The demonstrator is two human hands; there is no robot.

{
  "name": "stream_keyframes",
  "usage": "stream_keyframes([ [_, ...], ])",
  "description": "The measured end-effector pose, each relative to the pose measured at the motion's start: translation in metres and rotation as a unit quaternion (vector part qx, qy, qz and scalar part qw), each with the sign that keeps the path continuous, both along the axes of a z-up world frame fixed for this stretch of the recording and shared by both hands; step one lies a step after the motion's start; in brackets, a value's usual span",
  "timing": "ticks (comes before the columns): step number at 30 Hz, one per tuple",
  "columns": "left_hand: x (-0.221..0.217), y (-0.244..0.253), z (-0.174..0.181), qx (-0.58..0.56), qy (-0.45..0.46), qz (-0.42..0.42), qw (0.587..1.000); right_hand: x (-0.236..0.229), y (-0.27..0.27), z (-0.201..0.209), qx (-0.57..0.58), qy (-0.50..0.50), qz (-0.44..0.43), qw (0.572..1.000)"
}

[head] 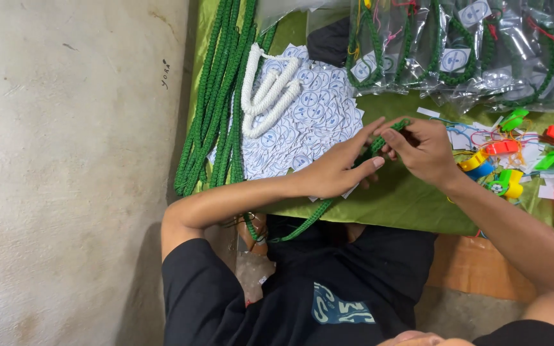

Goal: The person assembles a green braided cord with a red whistle by tying the cord to the whistle, then places the finished item into a clear plastic bag. The workspace contains multiple cords, whistles, and pre-packaged units.

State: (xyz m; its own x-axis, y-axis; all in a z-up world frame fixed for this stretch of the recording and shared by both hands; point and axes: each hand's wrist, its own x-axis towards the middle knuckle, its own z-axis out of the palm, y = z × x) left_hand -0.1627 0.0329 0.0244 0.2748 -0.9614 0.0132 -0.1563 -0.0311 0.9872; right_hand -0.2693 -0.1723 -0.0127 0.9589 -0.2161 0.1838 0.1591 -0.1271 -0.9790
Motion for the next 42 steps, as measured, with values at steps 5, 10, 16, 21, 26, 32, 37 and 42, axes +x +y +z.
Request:
stream_keyframes([
  [5, 0.021, -0.008, 0.005, -0.005, -0.063, 0.000, 0.998, 0.002, 0.010, 0.006, -0.024, -0.049, -0.046, 0.997],
  [10, 0.032, -0.003, 0.033, 0.014, -0.069, -0.013, 0.997, 0.003, 0.018, 0.013, -0.051, -0.045, -0.037, 0.997],
  [16, 0.039, -0.006, 0.016, -0.032, -0.107, 0.000, 0.994, 0.003, 0.020, 0.024, -0.118, -0.049, -0.068, 0.989],
  [21, 0.036, -0.004, 0.010, -0.055, -0.086, 0.020, 0.995, 0.005, 0.021, 0.032, -0.150, -0.051, -0.070, 0.985],
  [26, 0.032, -0.009, 0.010, -0.062, -0.067, 0.014, 0.996, 0.000, 0.023, 0.015, -0.159, -0.035, -0.073, 0.984],
  [32, 0.029, -0.007, 0.010, -0.063, -0.095, -0.006, 0.993, 0.000, 0.020, 0.013, -0.153, -0.028, -0.054, 0.986],
  [37, 0.028, -0.006, 0.004, -0.053, -0.099, -0.002, 0.994, 0.000, 0.017, 0.014, -0.180, -0.032, -0.054, 0.982],
  [42, 0.031, -0.010, 0.004, -0.048, -0.034, -0.001, 0.998, -0.001, 0.019, 0.015, -0.184, -0.049, -0.047, 0.981],
])
